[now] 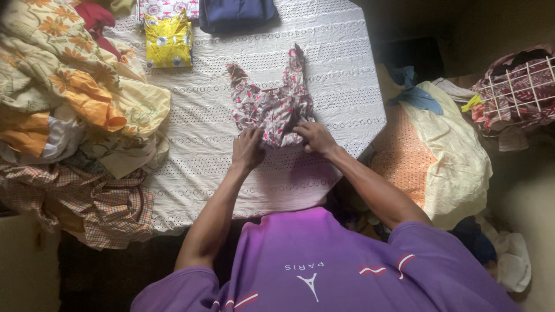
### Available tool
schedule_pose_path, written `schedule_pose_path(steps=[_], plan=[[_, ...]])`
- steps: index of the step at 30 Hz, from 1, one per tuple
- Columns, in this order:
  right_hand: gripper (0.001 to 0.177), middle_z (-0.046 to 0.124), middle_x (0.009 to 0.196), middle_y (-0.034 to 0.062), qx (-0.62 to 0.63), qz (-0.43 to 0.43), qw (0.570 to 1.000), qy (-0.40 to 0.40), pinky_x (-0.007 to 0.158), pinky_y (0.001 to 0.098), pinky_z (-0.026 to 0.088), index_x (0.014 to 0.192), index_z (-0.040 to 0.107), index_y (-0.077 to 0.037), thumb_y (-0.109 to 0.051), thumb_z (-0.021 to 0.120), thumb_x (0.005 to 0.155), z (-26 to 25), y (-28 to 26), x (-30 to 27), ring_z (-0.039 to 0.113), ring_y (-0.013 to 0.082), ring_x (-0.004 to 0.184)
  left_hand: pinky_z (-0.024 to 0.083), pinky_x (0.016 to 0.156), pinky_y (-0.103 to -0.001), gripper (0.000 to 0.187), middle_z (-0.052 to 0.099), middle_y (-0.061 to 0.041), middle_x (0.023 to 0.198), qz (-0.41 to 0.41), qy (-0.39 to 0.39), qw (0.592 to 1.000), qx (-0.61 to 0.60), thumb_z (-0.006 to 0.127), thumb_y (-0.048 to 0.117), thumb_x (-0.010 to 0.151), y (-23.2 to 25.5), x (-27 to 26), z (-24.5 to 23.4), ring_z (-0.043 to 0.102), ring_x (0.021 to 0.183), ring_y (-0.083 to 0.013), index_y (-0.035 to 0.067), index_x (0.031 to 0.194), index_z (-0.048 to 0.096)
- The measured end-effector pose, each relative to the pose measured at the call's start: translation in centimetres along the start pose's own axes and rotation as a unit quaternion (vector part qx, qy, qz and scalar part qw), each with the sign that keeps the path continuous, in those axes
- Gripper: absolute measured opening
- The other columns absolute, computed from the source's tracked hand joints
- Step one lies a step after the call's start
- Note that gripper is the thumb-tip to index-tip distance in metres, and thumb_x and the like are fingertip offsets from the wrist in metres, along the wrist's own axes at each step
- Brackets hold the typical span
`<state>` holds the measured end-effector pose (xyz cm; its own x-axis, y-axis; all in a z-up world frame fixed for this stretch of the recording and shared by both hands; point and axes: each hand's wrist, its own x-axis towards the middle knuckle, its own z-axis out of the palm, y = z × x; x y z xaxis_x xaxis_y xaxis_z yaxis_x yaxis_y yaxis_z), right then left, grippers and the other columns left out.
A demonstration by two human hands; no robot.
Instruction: The person folds a patterned garment on a table and places it into a stack with other folded clothes.
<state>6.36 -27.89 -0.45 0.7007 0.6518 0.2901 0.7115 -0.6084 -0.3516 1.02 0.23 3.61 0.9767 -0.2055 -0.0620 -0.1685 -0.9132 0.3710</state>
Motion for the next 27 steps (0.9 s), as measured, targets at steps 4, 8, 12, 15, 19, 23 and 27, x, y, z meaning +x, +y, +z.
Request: schedule_pose_path(steps=[4,8,12,15,19,23,27], plan=[[0.051,0.074,0.124,0.0073,0.071,0.069,0.994,-0.036,0.101,0.0381,0.059,0.127,0.069,-0.014,0.004,0.070,0.079,-4.0,-1.7,-0.4,0.072,0.0230,0.106,0.059,0.096,-0.044,0.046,0.060,-0.016,0.135,-0.009,-0.095,0.990,-0.100,0.072,0.018,0.091,-0.3,-2.1,-4.2,0.066,0.111,-0.0281,0.008,0.134,0.057],[0.050,0.074,0.120,0.0068,0.211,0.197,0.952,-0.102,0.092,0.0335,0.065,0.131,0.067,-0.015,-0.002,0.062,0.082,-7.7,-4.2,-2.8,0.075,0.0213,0.096,0.054,0.103,-0.048,0.062,0.063,-0.013,0.137,0.027,-0.094,0.981,-0.169,0.078,0.018,0.082,0.2,-5.6,-8.0,0.066,0.116,-0.0283,0.012,0.140,0.056],[0.059,0.067,0.126,0.0138,0.320,0.201,0.919,-0.114,0.092,0.0407,0.058,0.137,0.060,-0.007,-0.012,0.073,0.079,-10.4,-5.4,-4.0,0.071,0.0254,0.104,0.056,0.102,-0.049,0.065,0.064,-0.010,0.140,-0.049,-0.121,0.957,-0.259,0.079,0.026,0.080,0.6,-8.0,-10.3,0.068,0.115,-0.0309,0.015,0.140,0.057],[0.061,0.070,0.117,0.0163,0.441,0.270,0.853,-0.072,0.092,0.0428,0.063,0.136,0.058,-0.003,-0.025,0.075,0.082,-11.3,-5.6,-4.3,0.072,0.0280,0.103,0.049,0.103,-0.054,0.066,0.064,-0.016,0.138,-0.031,-0.065,0.931,-0.357,0.084,0.032,0.081,0.0,-8.2,-10.4,0.059,0.129,-0.0318,0.010,0.138,0.059],[0.059,0.072,0.115,0.0182,0.423,0.370,0.827,0.020,0.093,0.0457,0.062,0.134,0.062,-0.003,-0.039,0.072,0.088,-8.3,-4.7,-2.2,0.074,0.0316,0.104,0.058,0.092,-0.053,0.066,0.066,-0.020,0.132,-0.129,-0.015,0.873,-0.470,0.073,0.043,0.085,-0.5,-5.5,-8.7,0.068,0.118,-0.0350,0.007,0.138,0.056],[0.061,0.059,0.133,0.0196,0.295,0.384,0.864,0.137,0.093,0.0478,0.054,0.138,0.056,-0.003,-0.044,0.070,0.095,-2.5,-1.4,1.9,0.060,0.0332,0.117,0.057,0.090,-0.054,0.068,0.068,-0.028,0.121,-0.250,0.053,0.849,-0.462,0.064,0.049,0.089,-2.3,-0.6,-4.7,0.069,0.110,-0.0444,0.005,0.139,0.052],[0.050,0.065,0.125,0.0176,0.197,0.438,0.869,0.121,0.095,0.0434,0.055,0.132,0.059,-0.006,-0.045,0.059,0.100,2.9,0.5,3.5,0.064,0.0297,0.115,0.050,0.102,-0.050,0.070,0.057,-0.026,0.136,-0.240,0.125,0.895,-0.354,0.061,0.056,0.097,-5.1,2.5,0.7,0.059,0.125,-0.0372,0.002,0.140,0.050]])
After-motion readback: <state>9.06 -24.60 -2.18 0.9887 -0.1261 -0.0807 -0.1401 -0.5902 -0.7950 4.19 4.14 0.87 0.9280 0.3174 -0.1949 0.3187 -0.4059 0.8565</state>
